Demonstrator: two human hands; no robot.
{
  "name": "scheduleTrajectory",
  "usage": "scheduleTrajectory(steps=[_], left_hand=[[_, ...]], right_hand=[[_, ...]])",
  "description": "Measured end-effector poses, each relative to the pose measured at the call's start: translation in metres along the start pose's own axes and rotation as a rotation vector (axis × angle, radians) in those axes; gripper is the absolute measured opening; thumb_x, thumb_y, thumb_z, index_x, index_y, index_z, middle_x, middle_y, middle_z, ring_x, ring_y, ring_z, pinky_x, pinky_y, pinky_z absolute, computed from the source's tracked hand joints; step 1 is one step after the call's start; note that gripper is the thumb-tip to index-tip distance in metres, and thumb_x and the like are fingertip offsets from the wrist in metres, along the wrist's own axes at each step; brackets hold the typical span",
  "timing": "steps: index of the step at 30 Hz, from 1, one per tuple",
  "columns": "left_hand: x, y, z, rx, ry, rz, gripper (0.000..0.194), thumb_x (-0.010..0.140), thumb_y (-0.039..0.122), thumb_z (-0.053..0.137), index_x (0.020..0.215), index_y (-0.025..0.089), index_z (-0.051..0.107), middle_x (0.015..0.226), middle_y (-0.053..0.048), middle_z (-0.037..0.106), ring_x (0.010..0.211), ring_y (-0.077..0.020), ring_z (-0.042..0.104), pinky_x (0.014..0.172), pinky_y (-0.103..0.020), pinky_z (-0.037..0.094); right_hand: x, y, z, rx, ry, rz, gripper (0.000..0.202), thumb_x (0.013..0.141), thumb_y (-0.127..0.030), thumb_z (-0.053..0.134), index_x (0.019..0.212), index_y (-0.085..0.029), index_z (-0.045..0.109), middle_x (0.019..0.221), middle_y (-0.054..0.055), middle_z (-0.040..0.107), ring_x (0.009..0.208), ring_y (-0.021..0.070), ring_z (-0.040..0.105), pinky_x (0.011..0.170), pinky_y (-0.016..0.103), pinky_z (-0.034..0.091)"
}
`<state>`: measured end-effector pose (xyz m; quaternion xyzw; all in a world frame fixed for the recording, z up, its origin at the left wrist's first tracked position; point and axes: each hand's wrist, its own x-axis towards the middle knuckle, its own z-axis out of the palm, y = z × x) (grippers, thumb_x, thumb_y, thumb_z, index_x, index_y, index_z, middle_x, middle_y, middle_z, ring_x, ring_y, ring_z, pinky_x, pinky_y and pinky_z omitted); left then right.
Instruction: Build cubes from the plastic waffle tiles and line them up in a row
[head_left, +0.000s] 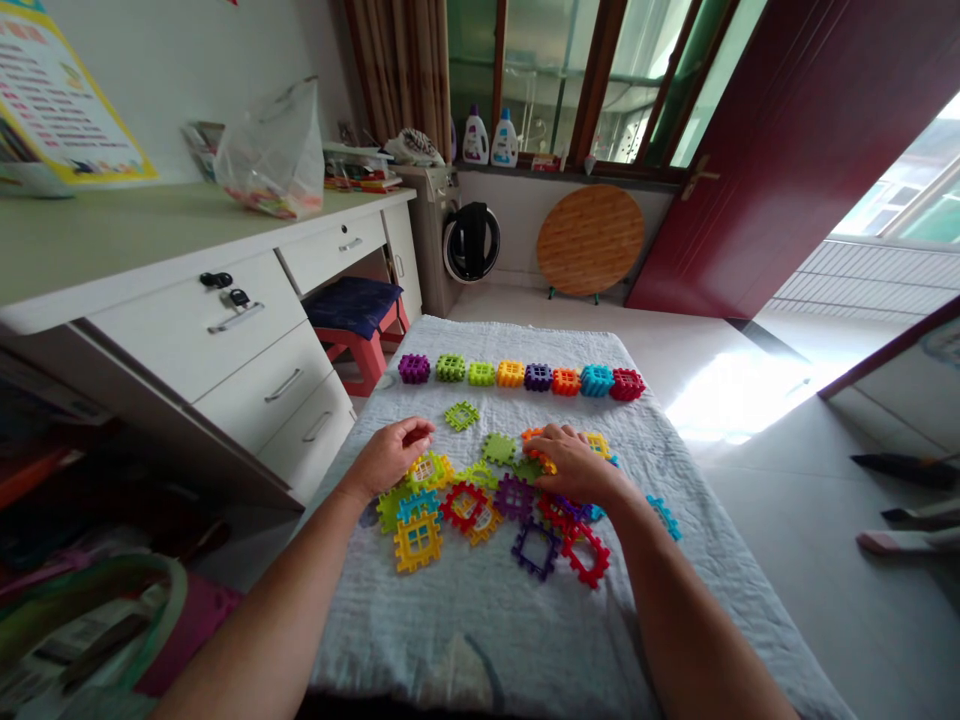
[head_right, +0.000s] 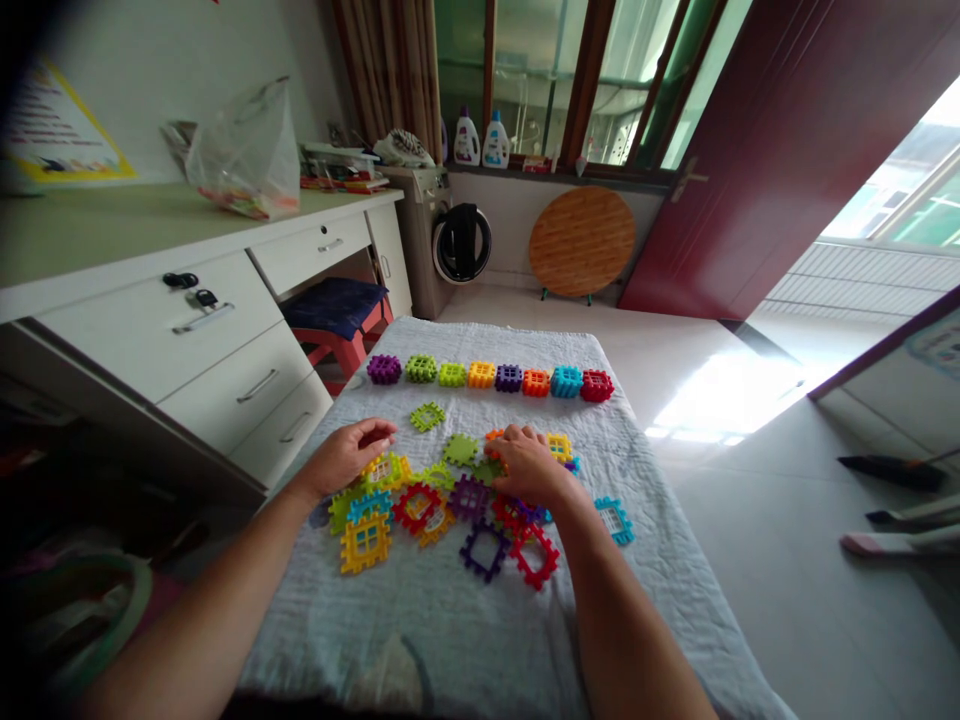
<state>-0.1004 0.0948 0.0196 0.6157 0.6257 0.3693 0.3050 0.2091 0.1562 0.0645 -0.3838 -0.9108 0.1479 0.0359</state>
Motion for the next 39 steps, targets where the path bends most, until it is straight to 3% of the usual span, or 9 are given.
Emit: scheduleTrajectory(steps=[5, 9, 14, 17, 19, 21, 27, 31, 39], left_hand=[[0.0, -0.002, 0.0, -0.001, 0.007, 0.002, 0.031, 0.079, 0.041, 0.055, 0.099, 0.019, 0.062, 0.089, -0.005, 0.071, 0.086, -0.0211, 0.066, 0.083, -0.035, 0.051], [0.0, -0.003, 0.0, 0.011, 0.009, 0.007, 0.031, 0.079, 0.041, 0.056, 0.098, 0.018, 0.063, 0.088, -0.005, 0.071, 0.086, -0.021, 0.066, 0.082, -0.033, 0.052], [0.0, -0.002, -0.001, 0.04, 0.011, 0.013, 0.03, 0.079, 0.042, 0.055, 0.098, 0.019, 0.063, 0.088, -0.004, 0.07, 0.083, -0.0201, 0.066, 0.077, -0.031, 0.052], [0.0, -0.002, -0.001, 0.053, 0.001, 0.01, 0.03, 0.08, 0.042, 0.054, 0.098, 0.019, 0.063, 0.088, -0.004, 0.07, 0.083, -0.02, 0.066, 0.078, -0.031, 0.052], [0.001, -0.003, -0.001, 0.052, 0.0, 0.01, 0.03, 0.08, 0.041, 0.055, 0.099, 0.019, 0.063, 0.089, -0.004, 0.07, 0.084, -0.02, 0.065, 0.078, -0.031, 0.051], [0.001, -0.003, -0.001, 0.048, -0.002, 0.012, 0.03, 0.08, 0.041, 0.055, 0.099, 0.019, 0.063, 0.09, -0.004, 0.07, 0.084, -0.0199, 0.066, 0.079, -0.03, 0.051], [0.001, -0.002, -0.001, 0.041, 0.005, 0.02, 0.03, 0.079, 0.041, 0.056, 0.098, 0.019, 0.063, 0.089, -0.004, 0.07, 0.083, -0.0196, 0.066, 0.077, -0.029, 0.051], [0.0, 0.0, -0.001, 0.045, 0.002, 0.013, 0.029, 0.079, 0.04, 0.055, 0.098, 0.018, 0.063, 0.088, -0.004, 0.07, 0.083, -0.0196, 0.066, 0.078, -0.029, 0.051], [0.0, 0.001, -0.001, 0.039, -0.006, 0.009, 0.028, 0.08, 0.038, 0.054, 0.098, 0.018, 0.062, 0.088, -0.004, 0.07, 0.083, -0.0194, 0.065, 0.078, -0.03, 0.051]], right_hand=[[-0.001, -0.004, 0.002, -0.018, -0.011, -0.006, 0.034, 0.069, -0.025, 0.07, 0.103, -0.025, 0.062, 0.1, 0.005, 0.053, 0.095, 0.023, 0.045, 0.08, 0.032, 0.032], [-0.001, -0.004, -0.001, 0.048, 0.033, -0.02, 0.024, 0.068, -0.015, 0.065, 0.091, -0.02, 0.058, 0.096, 0.005, 0.053, 0.091, 0.0195, 0.045, 0.078, 0.029, 0.034], [0.0, -0.001, -0.003, 0.271, 0.065, -0.062, 0.012, 0.07, -0.01, 0.055, 0.076, -0.019, 0.051, 0.069, -0.004, 0.049, 0.062, 0.0101, 0.041, 0.059, 0.022, 0.029], [0.006, -0.003, -0.001, 0.326, 0.248, -0.015, 0.009, 0.072, -0.012, 0.054, 0.073, -0.019, 0.049, 0.065, -0.004, 0.047, 0.058, 0.0098, 0.04, 0.057, 0.022, 0.029], [0.01, -0.005, 0.003, 0.29, 0.416, 0.009, 0.009, 0.073, -0.011, 0.054, 0.073, -0.019, 0.048, 0.071, -0.001, 0.049, 0.066, 0.0118, 0.044, 0.062, 0.023, 0.033], [0.013, -0.006, 0.006, 0.207, 0.49, 0.022, 0.009, 0.075, -0.01, 0.053, 0.074, -0.019, 0.05, 0.079, 0.002, 0.051, 0.075, 0.0147, 0.047, 0.07, 0.025, 0.036], [0.009, -0.002, 0.009, 0.049, 0.231, -0.017, 0.019, 0.071, -0.029, 0.071, 0.08, -0.019, 0.057, 0.093, 0.006, 0.055, 0.09, 0.0206, 0.047, 0.079, 0.031, 0.037], [0.007, 0.001, 0.009, 0.051, 0.24, -0.02, 0.029, 0.071, -0.038, 0.072, 0.089, -0.02, 0.058, 0.098, 0.006, 0.056, 0.092, 0.0217, 0.046, 0.081, 0.033, 0.036], [0.013, -0.002, 0.016, 0.052, 0.253, 0.058, 0.042, 0.069, -0.028, 0.071, 0.107, -0.02, 0.058, 0.1, 0.007, 0.058, 0.094, 0.023, 0.048, 0.082, 0.034, 0.036]])
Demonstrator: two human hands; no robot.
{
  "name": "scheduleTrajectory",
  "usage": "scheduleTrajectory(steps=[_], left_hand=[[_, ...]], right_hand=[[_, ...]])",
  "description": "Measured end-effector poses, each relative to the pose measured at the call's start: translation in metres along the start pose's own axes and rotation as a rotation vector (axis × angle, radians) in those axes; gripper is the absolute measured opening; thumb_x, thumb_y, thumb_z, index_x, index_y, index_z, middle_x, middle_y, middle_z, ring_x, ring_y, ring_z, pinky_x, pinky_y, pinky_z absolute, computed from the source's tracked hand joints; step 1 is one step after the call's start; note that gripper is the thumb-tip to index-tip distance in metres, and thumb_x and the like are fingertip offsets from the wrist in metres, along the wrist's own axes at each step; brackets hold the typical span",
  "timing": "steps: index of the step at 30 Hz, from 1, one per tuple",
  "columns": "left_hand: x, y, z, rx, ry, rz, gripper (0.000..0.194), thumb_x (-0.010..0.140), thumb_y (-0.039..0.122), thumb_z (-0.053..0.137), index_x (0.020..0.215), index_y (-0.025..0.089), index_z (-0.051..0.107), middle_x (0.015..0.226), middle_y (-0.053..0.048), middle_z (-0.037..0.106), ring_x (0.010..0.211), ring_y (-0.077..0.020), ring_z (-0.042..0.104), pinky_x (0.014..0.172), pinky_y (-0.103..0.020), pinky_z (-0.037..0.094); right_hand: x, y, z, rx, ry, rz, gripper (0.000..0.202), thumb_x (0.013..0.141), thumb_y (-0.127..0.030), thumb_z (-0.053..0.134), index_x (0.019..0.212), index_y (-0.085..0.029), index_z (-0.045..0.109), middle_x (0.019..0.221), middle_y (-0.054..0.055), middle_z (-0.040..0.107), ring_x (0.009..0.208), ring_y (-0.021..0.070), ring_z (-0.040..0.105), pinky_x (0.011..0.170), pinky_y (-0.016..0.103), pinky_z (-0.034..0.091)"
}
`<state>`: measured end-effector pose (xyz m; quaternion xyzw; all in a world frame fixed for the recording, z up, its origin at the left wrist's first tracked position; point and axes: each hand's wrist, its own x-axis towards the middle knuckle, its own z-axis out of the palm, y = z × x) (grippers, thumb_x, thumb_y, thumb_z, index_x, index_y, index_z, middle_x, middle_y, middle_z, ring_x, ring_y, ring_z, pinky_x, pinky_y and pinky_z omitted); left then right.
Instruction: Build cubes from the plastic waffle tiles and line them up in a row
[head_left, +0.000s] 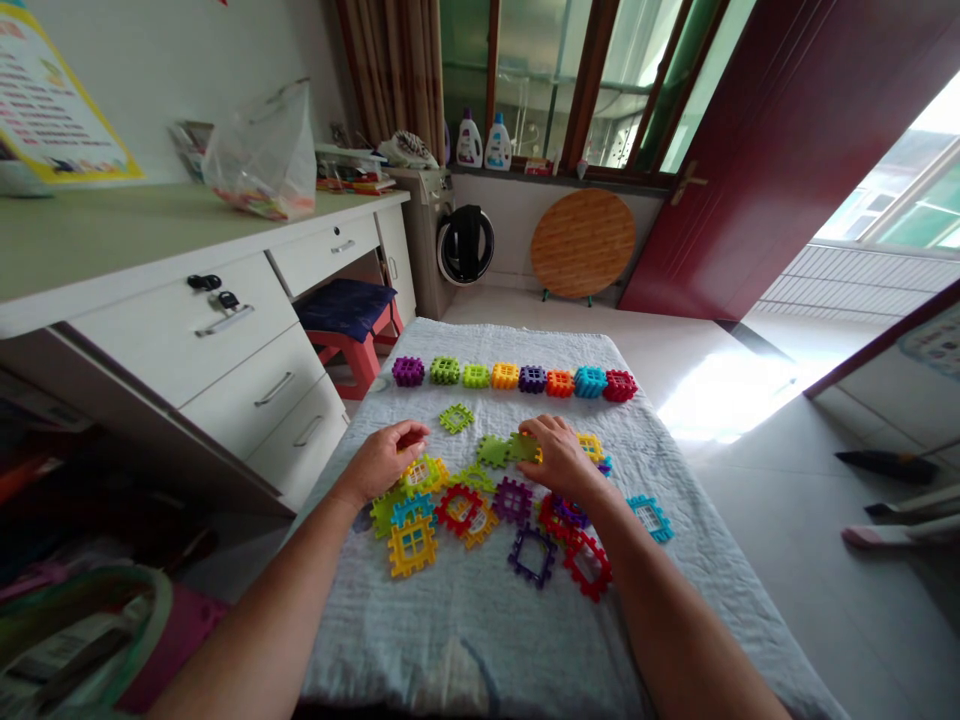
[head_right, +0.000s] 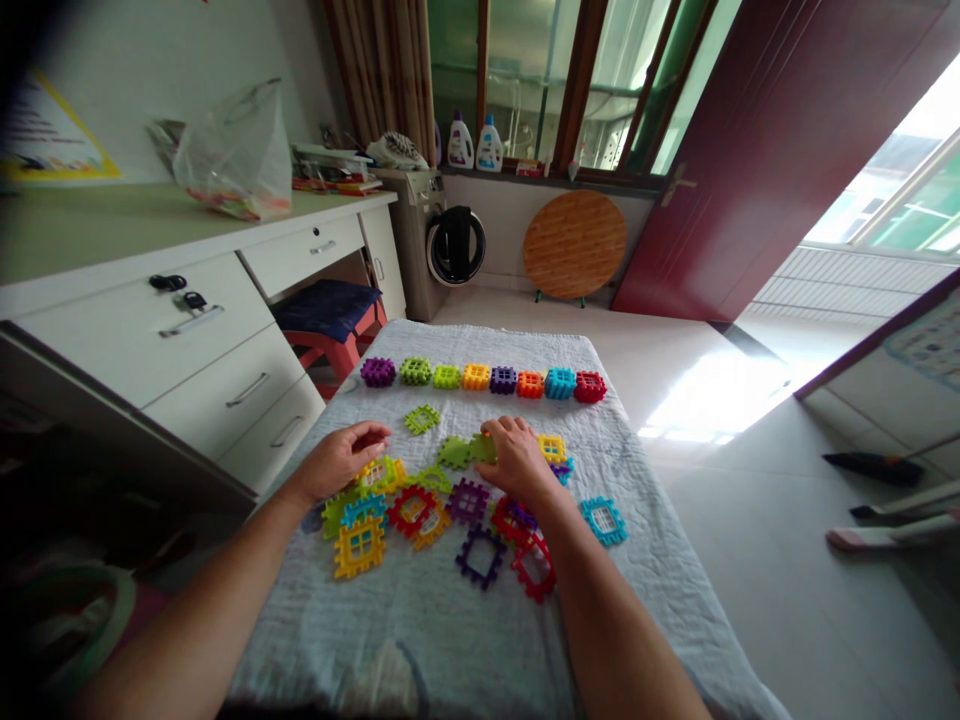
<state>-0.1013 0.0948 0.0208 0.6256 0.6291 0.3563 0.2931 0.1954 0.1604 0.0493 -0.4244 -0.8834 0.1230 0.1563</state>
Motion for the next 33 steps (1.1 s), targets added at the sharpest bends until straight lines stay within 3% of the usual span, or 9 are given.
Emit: scheduleTrajectory(steps=[5, 15, 27, 33], left_hand=[[0.0, 0.0, 0.0, -0.003, -0.002, 0.002, 0.028, 0.079, 0.037, 0.054, 0.098, 0.018, 0.062, 0.09, -0.004, 0.07, 0.084, -0.0197, 0.066, 0.08, -0.03, 0.051], [-0.001, 0.001, 0.0, 0.001, 0.007, 0.02, 0.028, 0.079, 0.037, 0.054, 0.096, 0.018, 0.063, 0.088, -0.005, 0.071, 0.083, -0.0198, 0.066, 0.079, -0.031, 0.052], [0.0, 0.0, 0.0, -0.012, 0.008, 0.028, 0.025, 0.079, 0.035, 0.054, 0.095, 0.019, 0.062, 0.089, -0.005, 0.07, 0.085, -0.02, 0.066, 0.081, -0.032, 0.052], [-0.001, 0.006, -0.002, -0.068, 0.003, -0.025, 0.029, 0.077, 0.036, 0.055, 0.098, 0.017, 0.063, 0.089, -0.006, 0.07, 0.084, -0.0213, 0.066, 0.077, -0.032, 0.052]], right_hand=[[0.013, -0.013, 0.003, 0.004, 0.034, -0.008, 0.047, 0.073, -0.038, 0.069, 0.115, -0.019, 0.056, 0.104, 0.009, 0.057, 0.097, 0.0239, 0.049, 0.085, 0.034, 0.037], [0.026, -0.041, 0.009, -0.216, -0.196, -0.001, 0.05, 0.072, -0.046, 0.067, 0.113, -0.019, 0.059, 0.107, 0.012, 0.058, 0.102, 0.0282, 0.049, 0.086, 0.039, 0.037], [0.037, -0.05, 0.013, -0.26, -0.195, 0.019, 0.043, 0.066, -0.038, 0.065, 0.102, -0.016, 0.061, 0.101, 0.013, 0.06, 0.097, 0.0286, 0.052, 0.082, 0.037, 0.039], [0.087, -0.053, 0.003, -0.18, -0.064, -0.016, 0.048, 0.066, -0.037, 0.064, 0.111, -0.019, 0.057, 0.109, 0.012, 0.056, 0.102, 0.0278, 0.049, 0.084, 0.038, 0.038]])
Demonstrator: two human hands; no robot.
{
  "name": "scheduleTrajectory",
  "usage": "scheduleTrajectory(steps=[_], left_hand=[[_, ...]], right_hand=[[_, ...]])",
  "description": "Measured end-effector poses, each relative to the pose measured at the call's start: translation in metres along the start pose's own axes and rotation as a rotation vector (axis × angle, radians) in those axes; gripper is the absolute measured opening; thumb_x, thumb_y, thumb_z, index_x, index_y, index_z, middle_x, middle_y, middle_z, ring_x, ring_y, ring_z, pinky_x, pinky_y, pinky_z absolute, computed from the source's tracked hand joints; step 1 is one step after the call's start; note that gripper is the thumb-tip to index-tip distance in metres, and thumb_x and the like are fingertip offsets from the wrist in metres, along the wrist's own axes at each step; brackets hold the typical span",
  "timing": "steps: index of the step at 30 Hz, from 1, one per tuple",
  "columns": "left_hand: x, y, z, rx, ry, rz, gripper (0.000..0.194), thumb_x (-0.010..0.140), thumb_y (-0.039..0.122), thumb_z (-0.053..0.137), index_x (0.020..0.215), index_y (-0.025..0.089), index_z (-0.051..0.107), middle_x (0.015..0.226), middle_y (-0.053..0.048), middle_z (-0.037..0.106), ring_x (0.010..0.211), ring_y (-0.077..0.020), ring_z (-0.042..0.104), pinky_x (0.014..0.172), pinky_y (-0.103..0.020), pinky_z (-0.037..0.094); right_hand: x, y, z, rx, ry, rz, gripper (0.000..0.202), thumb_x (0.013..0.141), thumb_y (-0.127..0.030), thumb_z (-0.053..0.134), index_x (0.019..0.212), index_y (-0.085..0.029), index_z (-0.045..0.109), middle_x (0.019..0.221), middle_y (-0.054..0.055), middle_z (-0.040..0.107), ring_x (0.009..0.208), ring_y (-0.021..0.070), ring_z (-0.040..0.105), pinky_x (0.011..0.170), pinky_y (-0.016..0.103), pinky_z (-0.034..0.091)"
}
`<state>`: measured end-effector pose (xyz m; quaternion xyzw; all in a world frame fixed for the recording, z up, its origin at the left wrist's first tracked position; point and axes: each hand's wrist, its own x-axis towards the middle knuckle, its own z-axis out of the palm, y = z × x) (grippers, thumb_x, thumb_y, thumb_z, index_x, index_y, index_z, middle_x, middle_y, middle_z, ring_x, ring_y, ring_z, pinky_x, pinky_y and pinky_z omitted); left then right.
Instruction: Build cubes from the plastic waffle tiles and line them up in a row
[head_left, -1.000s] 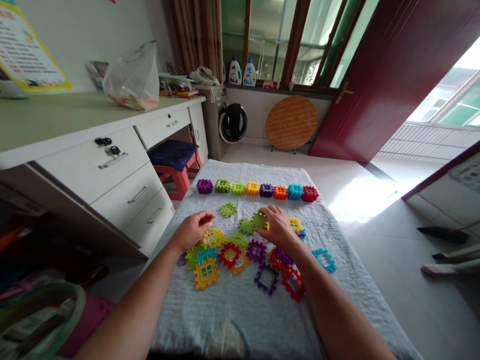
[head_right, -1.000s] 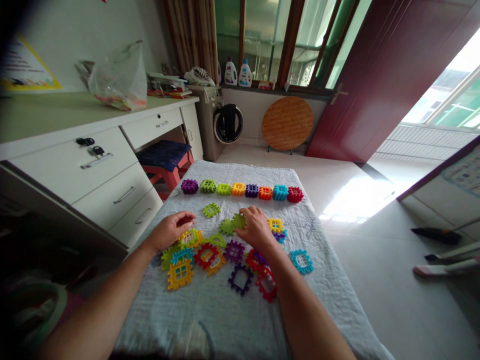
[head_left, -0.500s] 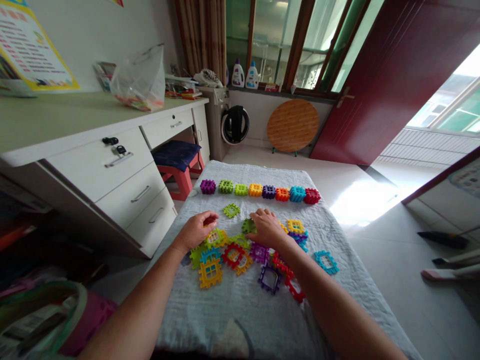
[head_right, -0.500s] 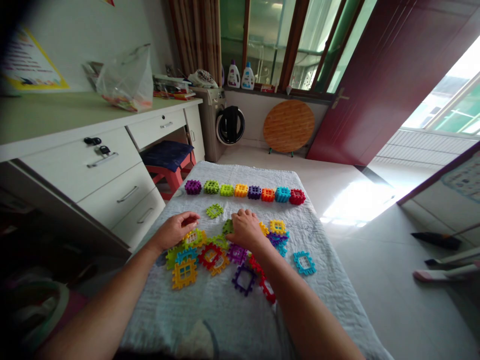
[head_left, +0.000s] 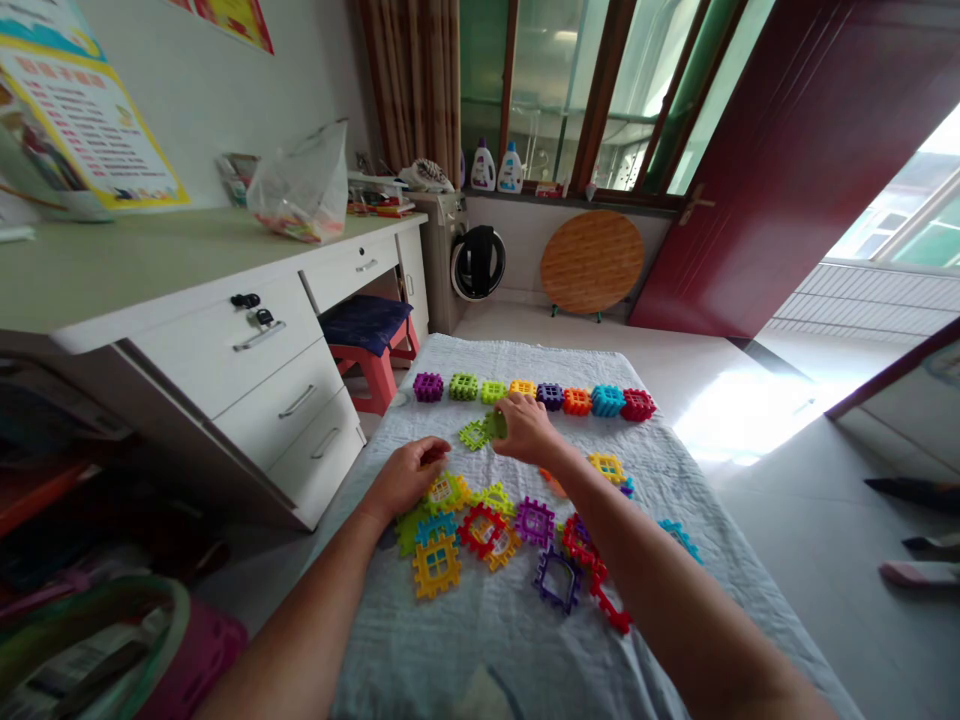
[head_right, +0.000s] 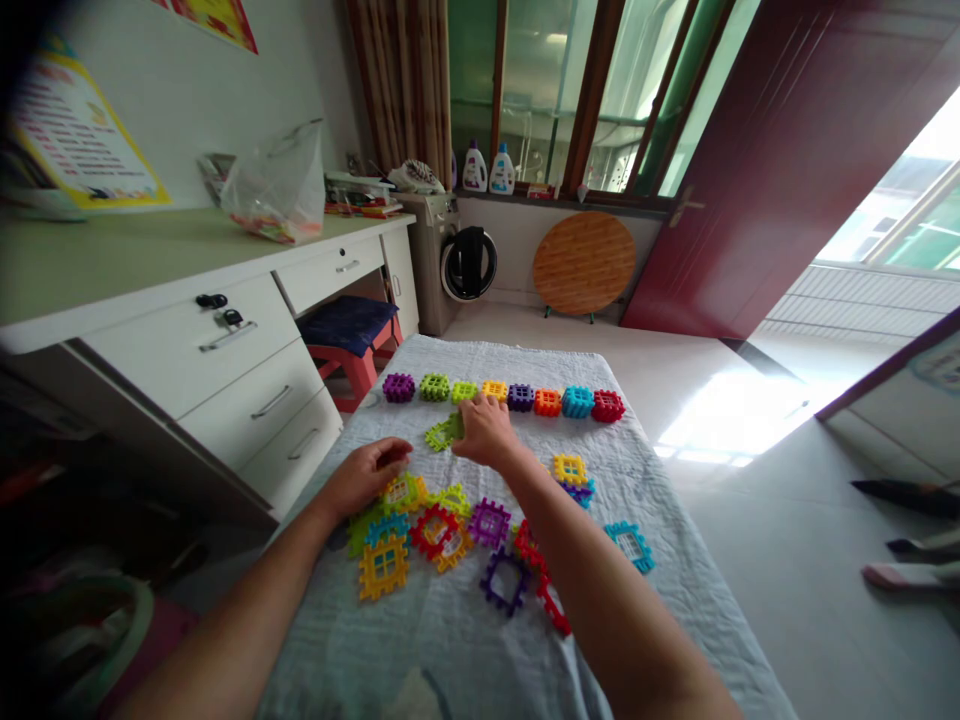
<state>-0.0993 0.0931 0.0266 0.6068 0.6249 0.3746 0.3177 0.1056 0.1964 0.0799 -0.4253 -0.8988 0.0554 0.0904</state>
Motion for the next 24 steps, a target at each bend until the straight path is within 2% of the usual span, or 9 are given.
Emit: scheduleTrajectory(steps=[6, 11, 19, 24], left_hand=[[0.0, -0.002, 0.001, -0.053, 0.008, 0.001, 0.026, 0.077, 0.034, 0.054, 0.096, 0.018, 0.063, 0.085, -0.004, 0.067, 0.082, -0.02, 0.064, 0.077, -0.031, 0.051], [0.001, -0.004, 0.002, -0.037, 0.025, -0.011, 0.025, 0.076, 0.033, 0.054, 0.094, 0.019, 0.064, 0.083, -0.003, 0.068, 0.079, -0.0198, 0.065, 0.075, -0.03, 0.052], [0.002, -0.006, 0.002, 0.014, 0.04, 0.014, 0.024, 0.076, 0.031, 0.053, 0.095, 0.02, 0.065, 0.086, -0.003, 0.07, 0.081, -0.0195, 0.065, 0.078, -0.03, 0.051], [0.001, -0.004, 0.002, 0.015, 0.04, 0.026, 0.024, 0.076, 0.029, 0.053, 0.094, 0.02, 0.065, 0.086, -0.003, 0.07, 0.08, -0.0197, 0.065, 0.078, -0.031, 0.051]], right_hand=[[0.075, -0.007, 0.003, 0.023, 0.04, 0.026, 0.052, 0.067, -0.035, 0.064, 0.116, -0.021, 0.055, 0.116, 0.011, 0.052, 0.104, 0.0279, 0.048, 0.086, 0.04, 0.038], [0.117, -0.016, 0.01, 0.013, 0.003, 0.05, 0.051, 0.069, -0.037, 0.064, 0.116, -0.021, 0.055, 0.118, 0.011, 0.051, 0.108, 0.0284, 0.047, 0.087, 0.04, 0.039], [0.138, -0.018, 0.016, -0.025, -0.066, 0.05, 0.05, 0.064, -0.033, 0.066, 0.112, -0.018, 0.058, 0.117, 0.014, 0.053, 0.107, 0.0323, 0.048, 0.086, 0.045, 0.041], [0.137, -0.017, 0.02, -0.024, -0.095, 0.057, 0.064, 0.06, -0.04, 0.07, 0.118, -0.016, 0.054, 0.12, 0.015, 0.054, 0.11, 0.0346, 0.048, 0.087, 0.047, 0.041]])
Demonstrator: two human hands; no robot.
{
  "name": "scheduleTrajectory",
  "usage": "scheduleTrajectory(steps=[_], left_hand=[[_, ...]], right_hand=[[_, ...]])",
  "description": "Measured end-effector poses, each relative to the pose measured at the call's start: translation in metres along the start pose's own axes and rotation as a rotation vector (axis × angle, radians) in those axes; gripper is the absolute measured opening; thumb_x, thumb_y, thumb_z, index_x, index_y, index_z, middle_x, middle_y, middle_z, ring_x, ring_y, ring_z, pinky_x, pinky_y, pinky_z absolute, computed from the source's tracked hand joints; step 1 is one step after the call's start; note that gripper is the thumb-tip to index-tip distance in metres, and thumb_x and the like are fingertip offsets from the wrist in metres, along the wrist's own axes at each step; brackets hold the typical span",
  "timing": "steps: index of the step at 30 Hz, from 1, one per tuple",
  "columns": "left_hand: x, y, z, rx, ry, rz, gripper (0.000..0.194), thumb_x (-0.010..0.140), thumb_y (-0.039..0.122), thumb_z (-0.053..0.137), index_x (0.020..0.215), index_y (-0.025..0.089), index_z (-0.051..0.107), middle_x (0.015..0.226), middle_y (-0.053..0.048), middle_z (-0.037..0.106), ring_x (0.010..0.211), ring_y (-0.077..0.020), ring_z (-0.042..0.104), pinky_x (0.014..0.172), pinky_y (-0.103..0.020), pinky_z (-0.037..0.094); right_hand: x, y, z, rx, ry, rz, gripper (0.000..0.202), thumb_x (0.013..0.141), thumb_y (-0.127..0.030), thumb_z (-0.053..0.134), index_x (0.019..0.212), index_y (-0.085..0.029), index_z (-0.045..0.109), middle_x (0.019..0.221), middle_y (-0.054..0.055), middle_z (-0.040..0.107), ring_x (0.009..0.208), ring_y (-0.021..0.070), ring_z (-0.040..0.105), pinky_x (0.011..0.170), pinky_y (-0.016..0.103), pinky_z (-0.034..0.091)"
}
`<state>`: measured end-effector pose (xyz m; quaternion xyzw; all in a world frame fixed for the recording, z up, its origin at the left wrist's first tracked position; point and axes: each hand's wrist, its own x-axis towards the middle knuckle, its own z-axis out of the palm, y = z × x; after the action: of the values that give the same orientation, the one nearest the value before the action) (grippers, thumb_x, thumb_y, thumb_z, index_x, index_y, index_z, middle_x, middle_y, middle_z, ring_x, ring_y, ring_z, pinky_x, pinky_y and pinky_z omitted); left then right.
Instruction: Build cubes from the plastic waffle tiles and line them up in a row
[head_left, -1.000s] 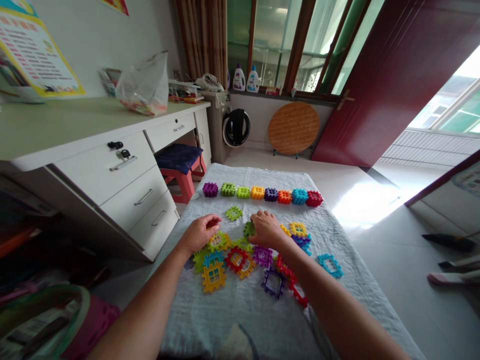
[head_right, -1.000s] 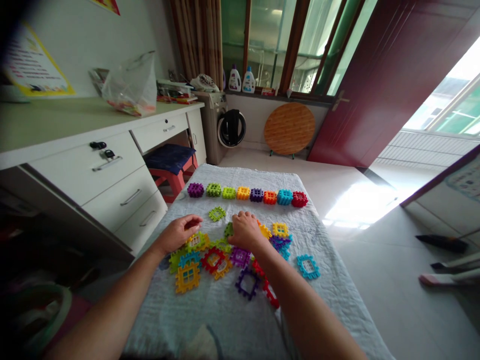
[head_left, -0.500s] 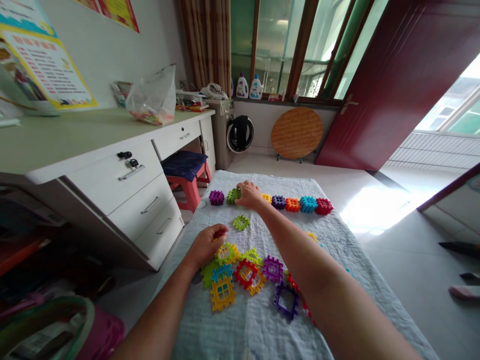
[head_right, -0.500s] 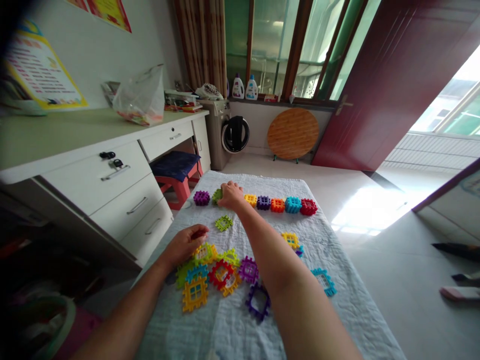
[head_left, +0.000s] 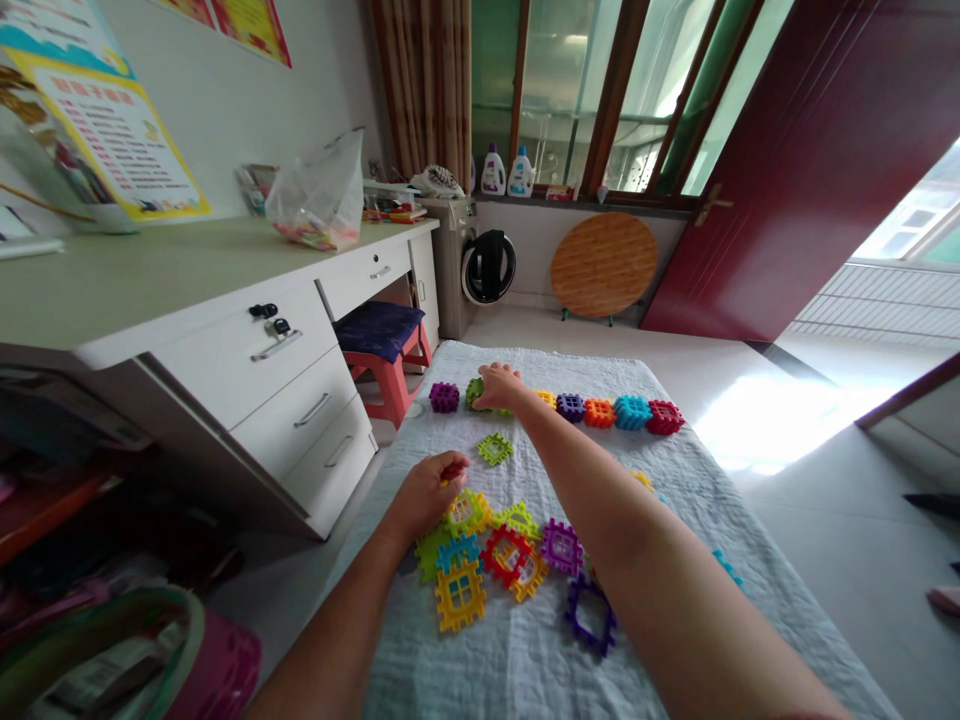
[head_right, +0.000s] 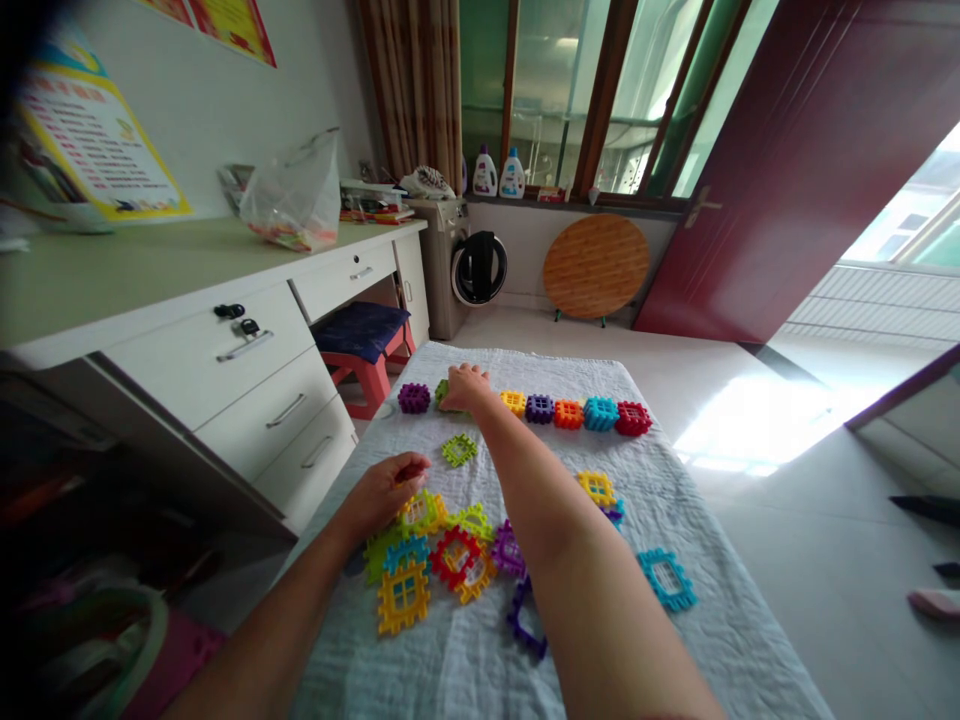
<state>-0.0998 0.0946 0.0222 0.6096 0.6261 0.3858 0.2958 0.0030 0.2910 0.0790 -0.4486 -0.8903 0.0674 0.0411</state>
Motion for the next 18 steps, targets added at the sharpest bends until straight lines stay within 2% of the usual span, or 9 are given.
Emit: scheduleTrajectory(steps=[3, 10, 14, 18], left_hand=[[0.0, 0.002, 0.0, -0.011, 0.004, -0.006, 0.024, 0.076, 0.03, 0.053, 0.094, 0.02, 0.065, 0.085, -0.003, 0.07, 0.08, -0.0196, 0.065, 0.077, -0.031, 0.052], [-0.001, 0.004, -0.001, -0.021, -0.006, -0.021, 0.023, 0.076, 0.03, 0.053, 0.094, 0.019, 0.064, 0.084, -0.004, 0.069, 0.079, -0.0196, 0.065, 0.077, -0.031, 0.052], [-0.001, 0.004, -0.001, -0.028, 0.0, -0.022, 0.024, 0.076, 0.031, 0.054, 0.093, 0.019, 0.065, 0.084, -0.004, 0.069, 0.079, -0.0199, 0.065, 0.076, -0.03, 0.052], [-0.001, 0.006, -0.002, -0.043, 0.002, -0.031, 0.025, 0.075, 0.032, 0.054, 0.092, 0.019, 0.065, 0.083, -0.004, 0.07, 0.08, -0.02, 0.066, 0.076, -0.03, 0.052]], right_hand=[[-0.002, -0.001, 0.002, 0.012, -0.01, 0.003, 0.066, 0.062, -0.04, 0.07, 0.12, -0.017, 0.05, 0.118, 0.013, 0.058, 0.111, 0.0337, 0.048, 0.088, 0.046, 0.04], [0.001, -0.002, 0.004, 0.045, -0.009, 0.012, 0.06, 0.066, -0.031, 0.067, 0.121, -0.018, 0.047, 0.111, 0.012, 0.064, 0.107, 0.0327, 0.052, 0.089, 0.046, 0.038], [-0.002, 0.0, 0.002, 0.074, 0.009, 0.013, 0.074, 0.065, -0.034, 0.068, 0.131, -0.018, 0.039, 0.121, 0.013, 0.058, 0.112, 0.0335, 0.049, 0.091, 0.046, 0.037], [-0.018, 0.014, -0.008, 0.167, 0.097, -0.001, 0.085, 0.068, -0.039, 0.068, 0.14, -0.016, 0.029, 0.134, 0.015, 0.049, 0.117, 0.0332, 0.045, 0.093, 0.046, 0.037]])
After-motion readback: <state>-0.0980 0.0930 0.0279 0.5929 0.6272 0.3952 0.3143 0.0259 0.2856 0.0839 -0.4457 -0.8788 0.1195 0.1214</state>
